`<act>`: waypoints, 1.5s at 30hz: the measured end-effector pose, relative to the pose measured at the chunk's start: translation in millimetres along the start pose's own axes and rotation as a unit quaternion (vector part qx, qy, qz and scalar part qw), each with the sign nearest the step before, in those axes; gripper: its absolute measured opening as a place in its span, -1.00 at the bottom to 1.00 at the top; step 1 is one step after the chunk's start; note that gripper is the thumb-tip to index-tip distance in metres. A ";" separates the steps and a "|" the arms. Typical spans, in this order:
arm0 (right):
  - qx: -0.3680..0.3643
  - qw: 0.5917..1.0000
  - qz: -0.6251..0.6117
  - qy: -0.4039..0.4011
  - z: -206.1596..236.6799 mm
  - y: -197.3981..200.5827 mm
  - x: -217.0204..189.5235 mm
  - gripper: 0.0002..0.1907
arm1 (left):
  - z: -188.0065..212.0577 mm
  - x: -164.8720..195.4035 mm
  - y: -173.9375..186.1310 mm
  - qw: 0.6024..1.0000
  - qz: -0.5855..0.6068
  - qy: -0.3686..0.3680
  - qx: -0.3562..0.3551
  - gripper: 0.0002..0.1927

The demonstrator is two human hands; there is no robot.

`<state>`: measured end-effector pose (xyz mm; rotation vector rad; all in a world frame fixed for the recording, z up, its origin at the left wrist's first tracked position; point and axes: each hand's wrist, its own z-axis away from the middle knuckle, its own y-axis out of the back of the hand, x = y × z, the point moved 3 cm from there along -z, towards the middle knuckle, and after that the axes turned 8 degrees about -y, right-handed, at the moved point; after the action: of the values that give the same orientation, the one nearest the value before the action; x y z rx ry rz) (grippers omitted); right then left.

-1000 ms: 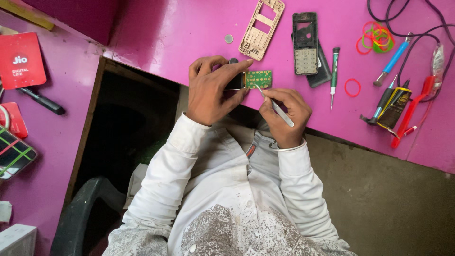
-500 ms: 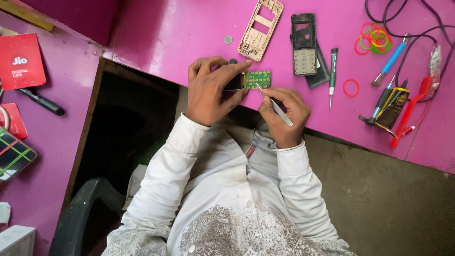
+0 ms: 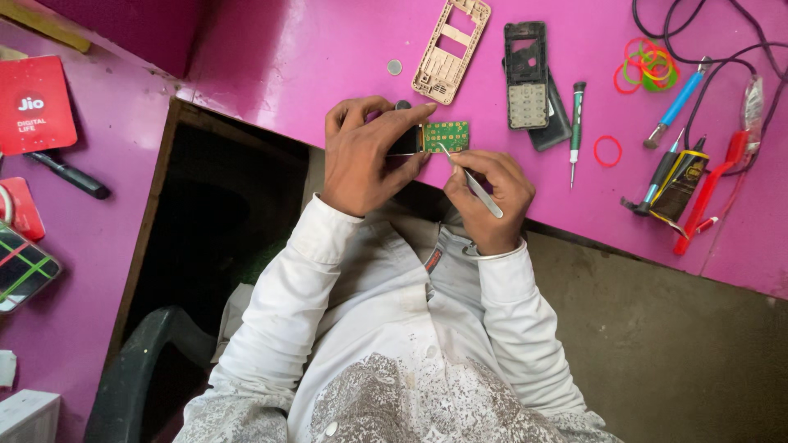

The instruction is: The person works at a repair bench on a disassembled phone, using tweezers to work on the green circuit board while referencing a smartphone screen. They open a battery box, take out a replacement battery, set it down, and then use a blue-handled tool on the board.

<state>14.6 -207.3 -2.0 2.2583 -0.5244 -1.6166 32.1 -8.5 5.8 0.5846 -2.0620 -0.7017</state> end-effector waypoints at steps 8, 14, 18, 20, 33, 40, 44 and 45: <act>0.003 1.000 0.009 0.008 -0.6 0.6 -2.0 -0.79 | 0.5 0.7 0.8 1.000 -0.002 -0.009 0.005 -0.40; 0.001 1.000 0.013 0.006 -0.9 1.0 -3.5 -0.79 | 0.9 0.7 1.0 1.000 0.000 -0.004 0.003 -0.40; 0.015 1.000 0.015 0.009 -1.0 0.4 -3.5 -0.79 | 0.4 0.7 1.2 1.000 0.004 -0.009 -0.002 -0.40; 0.008 1.000 0.016 0.011 0.1 1.2 -3.2 -0.78 | 0.2 1.1 1.4 1.000 -0.001 -0.007 0.006 -0.41; 0.007 1.000 -0.002 0.011 2.1 2.5 0.2 -0.77 | 0.6 0.7 0.5 1.000 0.001 0.000 0.001 -0.40; 0.013 1.000 0.001 0.001 1.9 1.7 -0.5 -0.77 | 0.4 0.5 0.7 1.000 -0.003 0.001 0.002 -0.40; 0.014 1.000 0.000 0.007 2.0 2.0 -0.5 -0.76 | 0.3 0.6 0.6 1.000 0.001 -0.001 0.000 -0.40; 0.022 1.000 0.000 0.009 1.9 2.3 -0.5 -0.77 | 0.3 0.6 0.5 1.000 0.001 0.001 -0.004 -0.40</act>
<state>12.4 -209.2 -1.1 2.3019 -0.5606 -1.5995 31.4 -8.5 6.3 0.5786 -2.0566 -0.7079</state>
